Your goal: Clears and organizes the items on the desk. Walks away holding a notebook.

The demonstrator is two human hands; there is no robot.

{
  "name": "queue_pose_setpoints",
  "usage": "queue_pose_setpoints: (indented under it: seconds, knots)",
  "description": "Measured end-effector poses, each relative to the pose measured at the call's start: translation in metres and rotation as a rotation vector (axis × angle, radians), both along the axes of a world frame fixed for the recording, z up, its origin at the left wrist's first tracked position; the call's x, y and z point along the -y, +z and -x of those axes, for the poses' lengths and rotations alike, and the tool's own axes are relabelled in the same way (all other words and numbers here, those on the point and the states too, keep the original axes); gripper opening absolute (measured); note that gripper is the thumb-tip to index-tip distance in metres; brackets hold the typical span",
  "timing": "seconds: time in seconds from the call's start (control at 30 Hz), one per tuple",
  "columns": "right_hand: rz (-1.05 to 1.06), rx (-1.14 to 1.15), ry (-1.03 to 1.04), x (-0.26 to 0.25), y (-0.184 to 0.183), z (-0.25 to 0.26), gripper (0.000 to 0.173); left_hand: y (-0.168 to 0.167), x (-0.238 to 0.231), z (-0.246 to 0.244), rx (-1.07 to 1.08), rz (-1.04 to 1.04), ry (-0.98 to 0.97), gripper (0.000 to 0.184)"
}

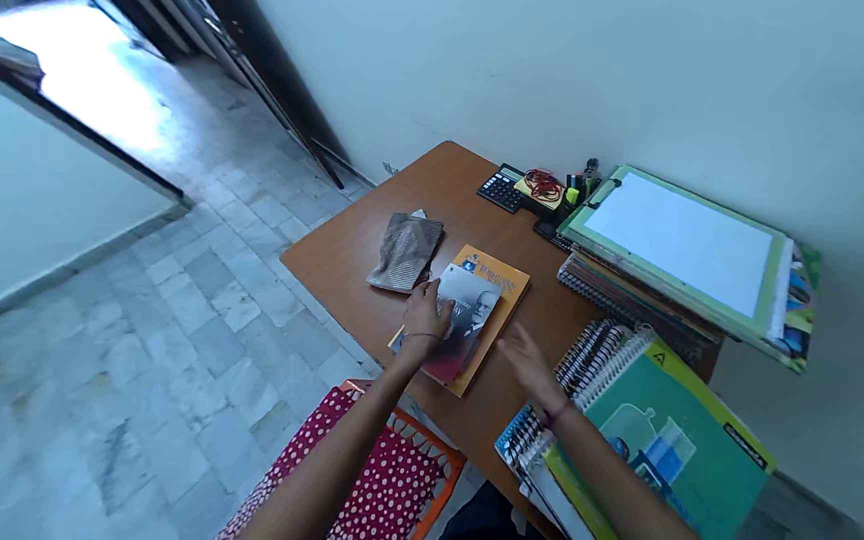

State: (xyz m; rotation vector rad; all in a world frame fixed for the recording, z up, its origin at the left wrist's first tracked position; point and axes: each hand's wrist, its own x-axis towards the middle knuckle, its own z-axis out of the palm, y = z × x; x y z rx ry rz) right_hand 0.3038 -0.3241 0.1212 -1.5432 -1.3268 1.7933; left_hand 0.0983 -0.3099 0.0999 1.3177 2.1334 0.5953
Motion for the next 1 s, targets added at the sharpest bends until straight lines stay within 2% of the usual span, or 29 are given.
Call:
queue_pose_setpoints:
  seconds: [0.1,0.17,0.23,0.3,0.4,0.47,0.73,0.9,1.0]
  knots:
    - [-0.431,0.11,-0.208,0.037,0.008,-0.097,0.043,0.019,0.025,-0.054,0.1,0.012,-0.255,0.038]
    - [-0.581,0.294,-0.445,0.062,-0.001,-0.167,0.046,0.031,0.039,-0.097,0.209,0.115,-0.45,0.037]
    - [-0.493,0.438,-0.669,0.087,-0.019,-0.226,0.057,0.031,0.047,-0.134,0.247,0.207,-0.575,0.042]
    - [-0.205,0.411,-0.803,0.113,-0.035,-0.263,0.064,0.03,0.05,-0.164,0.216,0.283,-0.623,0.044]
    - [0.219,0.165,-0.797,0.142,-0.043,-0.273,0.062,0.024,0.053,-0.186,0.19,0.364,-0.6,0.044]
    - [0.317,0.034,-0.753,0.151,-0.049,-0.268,0.049,0.024,0.056,-0.19,0.174,0.382,-0.563,0.045]
    - [0.163,0.055,-0.787,0.158,-0.069,-0.275,0.031,0.027,0.074,-0.205,0.1,0.386,-0.478,0.046]
    - [0.171,-0.074,-0.819,0.163,-0.076,-0.293,0.03,0.025,0.08,-0.213,0.07,0.384,-0.421,0.049]
    - [0.214,-0.122,-0.849,0.16,-0.07,-0.291,0.035,0.018,0.075,-0.218,0.034,0.334,-0.36,0.059]
